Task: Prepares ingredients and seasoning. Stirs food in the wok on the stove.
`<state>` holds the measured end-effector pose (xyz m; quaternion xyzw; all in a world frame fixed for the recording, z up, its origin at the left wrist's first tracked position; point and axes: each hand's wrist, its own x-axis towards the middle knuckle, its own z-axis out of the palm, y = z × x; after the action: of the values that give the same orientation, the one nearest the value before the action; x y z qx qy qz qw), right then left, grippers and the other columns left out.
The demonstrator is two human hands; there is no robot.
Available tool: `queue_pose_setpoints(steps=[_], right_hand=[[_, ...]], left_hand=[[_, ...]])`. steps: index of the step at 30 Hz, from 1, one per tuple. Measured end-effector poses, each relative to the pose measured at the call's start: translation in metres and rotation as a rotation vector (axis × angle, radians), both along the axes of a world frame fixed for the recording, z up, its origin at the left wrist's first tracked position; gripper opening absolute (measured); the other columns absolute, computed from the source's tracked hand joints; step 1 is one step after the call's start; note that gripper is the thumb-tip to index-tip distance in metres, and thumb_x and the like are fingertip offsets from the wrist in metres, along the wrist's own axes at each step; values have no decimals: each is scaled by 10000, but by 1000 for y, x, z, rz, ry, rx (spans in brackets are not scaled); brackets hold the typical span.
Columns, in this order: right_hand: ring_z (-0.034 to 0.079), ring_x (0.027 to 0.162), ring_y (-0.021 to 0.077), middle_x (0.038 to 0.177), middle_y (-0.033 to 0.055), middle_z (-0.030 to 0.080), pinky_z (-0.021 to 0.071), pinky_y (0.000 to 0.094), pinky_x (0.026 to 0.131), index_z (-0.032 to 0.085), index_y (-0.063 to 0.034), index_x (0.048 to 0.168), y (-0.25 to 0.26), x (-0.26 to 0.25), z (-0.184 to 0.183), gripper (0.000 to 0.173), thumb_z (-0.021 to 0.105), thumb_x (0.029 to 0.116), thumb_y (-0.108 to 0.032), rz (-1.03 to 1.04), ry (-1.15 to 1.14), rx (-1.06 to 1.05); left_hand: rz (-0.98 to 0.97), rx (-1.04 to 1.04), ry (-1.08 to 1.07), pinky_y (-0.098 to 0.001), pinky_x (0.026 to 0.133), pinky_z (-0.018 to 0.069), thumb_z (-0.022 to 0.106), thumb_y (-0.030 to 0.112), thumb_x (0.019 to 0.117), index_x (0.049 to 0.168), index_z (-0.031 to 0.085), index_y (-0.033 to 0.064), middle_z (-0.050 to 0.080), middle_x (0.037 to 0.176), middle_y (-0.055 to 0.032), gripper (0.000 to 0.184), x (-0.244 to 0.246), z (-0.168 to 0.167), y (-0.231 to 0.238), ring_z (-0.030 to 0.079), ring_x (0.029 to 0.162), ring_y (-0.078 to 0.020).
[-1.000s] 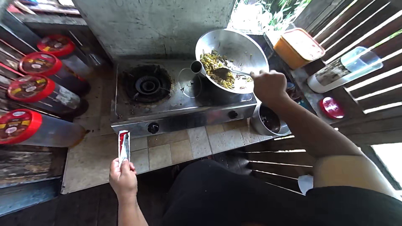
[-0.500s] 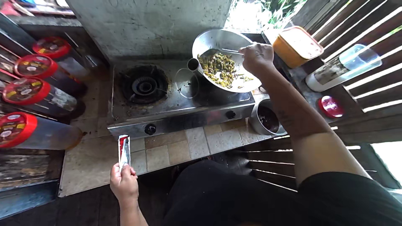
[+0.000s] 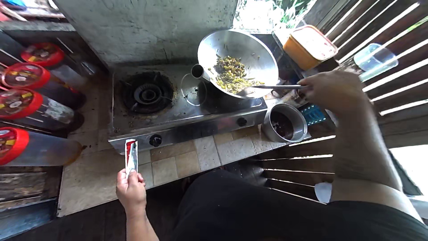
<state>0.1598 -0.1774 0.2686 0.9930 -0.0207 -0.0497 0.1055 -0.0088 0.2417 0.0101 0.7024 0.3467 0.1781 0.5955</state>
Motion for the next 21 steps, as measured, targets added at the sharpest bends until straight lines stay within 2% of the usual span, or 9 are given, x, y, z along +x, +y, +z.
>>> queue_pose_setpoints(steps=[2,4,10,12,15,17,19,21], right_hand=[[643,1115,528,1164,297,692,465,747,838,734,-31,1171,15,24,-29,240,581,1018,-134,-41,19,15],[648,1138,500,1201,282,685,485,718,842,728,-24,1163,18,54,-52,266,553,1033,-178,-94,-30,38],[601,1247,492,1312,285,645,462,718,928,694,-12,1217,18,112,-56,332,517,1052,-240,-238,-88,130],[603,1237,494,1328,302,620,475,700,931,681,13,1221,22,120,-75,345,493,1064,-231,-211,-79,116],[631,1183,485,1272,285,649,482,705,892,706,-20,1163,13,106,-93,277,522,1037,-184,-133,-40,115],[640,1144,503,1218,279,676,474,747,842,723,-43,1154,-9,84,-81,249,571,1004,-172,-85,-34,123],[622,1175,521,1254,278,670,451,767,872,720,-84,1257,-33,54,-52,302,542,1054,-219,-77,-24,99],[624,1148,552,1227,298,678,447,788,852,716,-81,1271,-53,29,-23,309,535,1068,-227,-64,-38,40]], left_hand=[[-7,6,2,-123,470,399,397,115,1058,1152,543,4,453,648,110,207,-1,0,-1,461,497,50],[-10,7,-2,-126,464,399,400,113,1057,1153,547,9,456,645,109,204,-4,0,-1,461,494,49],[6,1,12,-122,471,397,394,113,1064,1160,541,11,450,658,113,203,-10,-5,1,455,500,52],[2,0,10,-122,468,399,393,109,1061,1155,543,14,450,652,112,201,-10,-6,-1,456,495,50],[-3,-2,1,-121,465,398,388,116,1062,1150,548,11,452,646,112,210,-10,-5,-3,456,490,50],[-7,-2,3,-120,460,396,385,114,1066,1143,549,11,454,643,111,209,-9,-5,-1,456,486,49],[-10,10,17,-121,460,396,388,120,1068,1148,548,7,456,649,108,211,-9,-4,4,457,489,50],[-2,29,28,-124,468,398,392,135,1069,1162,546,4,457,659,107,222,-8,-1,9,458,498,52]])
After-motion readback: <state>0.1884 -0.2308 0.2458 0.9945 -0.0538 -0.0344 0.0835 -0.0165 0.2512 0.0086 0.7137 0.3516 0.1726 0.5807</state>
